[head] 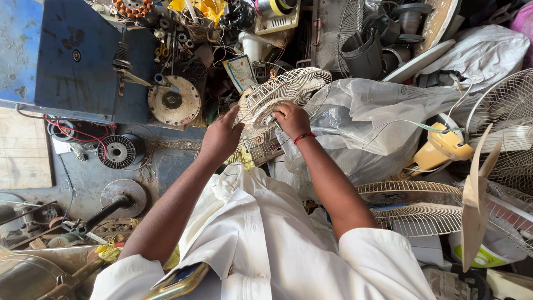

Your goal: The person holds a fan guard and works on its center hub, twisting a fastener by hand to secure the guard, then sets the guard down among other fan parts. They then move to a bench machine, handle small components on it, and reach for another fan guard.

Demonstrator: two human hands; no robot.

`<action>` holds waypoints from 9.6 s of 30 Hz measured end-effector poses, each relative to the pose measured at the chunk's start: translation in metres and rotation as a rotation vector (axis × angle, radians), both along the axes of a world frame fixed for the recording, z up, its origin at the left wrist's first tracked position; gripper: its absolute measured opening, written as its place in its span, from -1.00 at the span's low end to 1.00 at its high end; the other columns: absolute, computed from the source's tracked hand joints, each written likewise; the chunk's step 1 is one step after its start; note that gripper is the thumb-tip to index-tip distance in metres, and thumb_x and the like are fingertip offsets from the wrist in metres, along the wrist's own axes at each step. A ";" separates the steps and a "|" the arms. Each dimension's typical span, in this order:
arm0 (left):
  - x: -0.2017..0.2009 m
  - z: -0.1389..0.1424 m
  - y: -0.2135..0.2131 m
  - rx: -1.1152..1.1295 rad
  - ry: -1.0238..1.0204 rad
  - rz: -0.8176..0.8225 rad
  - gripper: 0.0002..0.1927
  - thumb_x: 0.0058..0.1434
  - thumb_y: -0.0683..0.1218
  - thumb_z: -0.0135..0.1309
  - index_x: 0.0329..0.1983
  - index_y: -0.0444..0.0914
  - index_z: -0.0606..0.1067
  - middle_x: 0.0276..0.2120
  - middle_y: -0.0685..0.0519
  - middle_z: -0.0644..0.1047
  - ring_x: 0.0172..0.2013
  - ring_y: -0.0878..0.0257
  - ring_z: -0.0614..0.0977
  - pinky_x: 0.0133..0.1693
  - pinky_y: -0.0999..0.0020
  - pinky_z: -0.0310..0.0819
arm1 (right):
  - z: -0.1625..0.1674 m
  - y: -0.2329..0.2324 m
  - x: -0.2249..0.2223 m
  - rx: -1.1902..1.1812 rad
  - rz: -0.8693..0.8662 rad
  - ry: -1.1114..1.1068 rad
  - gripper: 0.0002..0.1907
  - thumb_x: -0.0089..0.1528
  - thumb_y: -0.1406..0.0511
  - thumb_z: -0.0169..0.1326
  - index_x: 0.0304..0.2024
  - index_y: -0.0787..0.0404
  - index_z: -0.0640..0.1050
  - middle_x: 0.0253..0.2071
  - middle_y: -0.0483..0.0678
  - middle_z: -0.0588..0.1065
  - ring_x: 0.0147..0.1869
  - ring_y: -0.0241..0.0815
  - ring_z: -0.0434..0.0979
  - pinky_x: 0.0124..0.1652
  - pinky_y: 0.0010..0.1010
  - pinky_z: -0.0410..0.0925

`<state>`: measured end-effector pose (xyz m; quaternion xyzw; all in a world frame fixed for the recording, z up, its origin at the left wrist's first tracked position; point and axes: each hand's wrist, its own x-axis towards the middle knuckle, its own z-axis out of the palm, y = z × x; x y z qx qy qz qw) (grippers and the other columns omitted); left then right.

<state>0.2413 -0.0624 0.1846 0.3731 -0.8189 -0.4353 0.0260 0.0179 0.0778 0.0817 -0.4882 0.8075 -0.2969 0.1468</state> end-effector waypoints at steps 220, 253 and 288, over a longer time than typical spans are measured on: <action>0.006 0.001 -0.005 0.056 0.074 0.041 -0.43 0.33 0.03 0.08 0.39 -0.19 0.36 0.12 -0.22 0.54 0.12 -0.09 0.58 0.11 0.11 0.44 | -0.004 -0.022 0.046 0.292 -0.198 0.273 -0.85 0.23 0.23 0.20 -0.31 0.16 0.54 -0.30 0.01 0.57 -0.20 0.09 0.62 -0.21 -0.07 0.46; 0.015 0.000 -0.008 0.101 0.067 0.035 -0.42 0.34 0.02 0.07 0.41 -0.20 0.33 0.16 -0.24 0.53 0.16 -0.10 0.57 0.13 0.11 0.44 | 0.000 -0.031 0.050 0.407 -0.212 0.258 -0.82 0.25 0.21 0.18 -0.29 0.18 0.54 -0.31 0.07 0.60 -0.25 0.16 0.65 -0.27 -0.03 0.48; 0.083 -0.050 -0.005 0.051 0.159 0.115 -0.42 0.31 -0.01 0.09 0.40 -0.11 0.33 0.13 -0.23 0.52 0.03 -0.22 0.59 0.02 0.02 0.49 | -0.025 -0.035 0.112 0.330 -0.347 0.186 -0.82 0.21 0.20 0.17 -0.34 0.19 0.58 -0.31 0.17 0.59 -0.21 0.26 0.60 -0.24 0.06 0.43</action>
